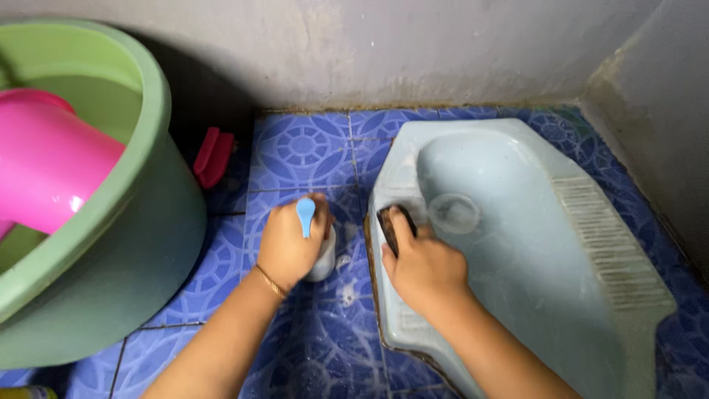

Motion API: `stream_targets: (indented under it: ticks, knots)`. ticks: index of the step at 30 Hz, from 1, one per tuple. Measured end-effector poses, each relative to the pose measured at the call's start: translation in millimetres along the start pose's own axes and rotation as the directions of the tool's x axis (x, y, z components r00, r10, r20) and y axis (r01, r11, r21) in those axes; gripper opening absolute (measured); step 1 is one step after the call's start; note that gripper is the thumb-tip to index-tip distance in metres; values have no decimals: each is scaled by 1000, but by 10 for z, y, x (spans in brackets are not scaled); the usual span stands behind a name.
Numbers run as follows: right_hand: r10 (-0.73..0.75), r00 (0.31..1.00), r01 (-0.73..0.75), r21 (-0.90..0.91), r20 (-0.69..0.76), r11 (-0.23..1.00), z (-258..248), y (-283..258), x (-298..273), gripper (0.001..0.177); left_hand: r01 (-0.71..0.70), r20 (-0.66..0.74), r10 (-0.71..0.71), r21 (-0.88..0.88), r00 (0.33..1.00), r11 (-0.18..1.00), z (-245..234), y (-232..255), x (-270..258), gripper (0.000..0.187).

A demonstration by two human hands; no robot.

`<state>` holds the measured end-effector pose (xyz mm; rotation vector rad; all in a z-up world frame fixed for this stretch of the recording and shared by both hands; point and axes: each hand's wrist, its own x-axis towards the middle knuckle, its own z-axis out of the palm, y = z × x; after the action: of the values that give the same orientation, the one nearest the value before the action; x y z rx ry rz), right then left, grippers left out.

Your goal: The person sprays a cleaning solution onto a squat toilet and the surrounding floor tiles, then scrubs the surfaces with a sponge. They clean the toilet bowl, the rim, and the floor area around the fixture.

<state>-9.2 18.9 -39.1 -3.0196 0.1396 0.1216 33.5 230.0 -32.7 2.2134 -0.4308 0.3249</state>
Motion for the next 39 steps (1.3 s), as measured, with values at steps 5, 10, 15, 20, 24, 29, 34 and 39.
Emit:
stream_targets:
  ticks: [5,10,15,20,24,29,34,39]
  knots:
    - [74,997,-77,152,24,985,-169,178,256,56,-25,-102,23,-20,994,999,28,101,-46,33]
    - [-50,999,50,63,-7,997,9,107,196,59,145,-121,-146,-19,982,989,59,122,-72,38]
    - [-29,999,31,54,-33,998,-64,247,614,56,-40,-195,41,7,980,999,55,133,-142,34]
    - [-294,954,294,-4,-60,956,3,188,198,57,131,-168,-126,18,978,991,73,165,-135,43]
    - [-200,967,199,24,158,980,-143,209,509,54,69,-182,-69,-9,981,998,66,165,-131,38]
    - [-165,978,172,44,-129,984,-64,131,552,52,-40,-180,51,66,982,997,47,101,-107,28]
    - [-227,974,226,62,15,972,-73,-143,300,54,-44,-152,60,107,987,993,53,51,-70,20]
    - [62,998,-61,33,-24,998,-231,-207,850,50,-54,-233,81,120,969,991,11,-183,150,21]
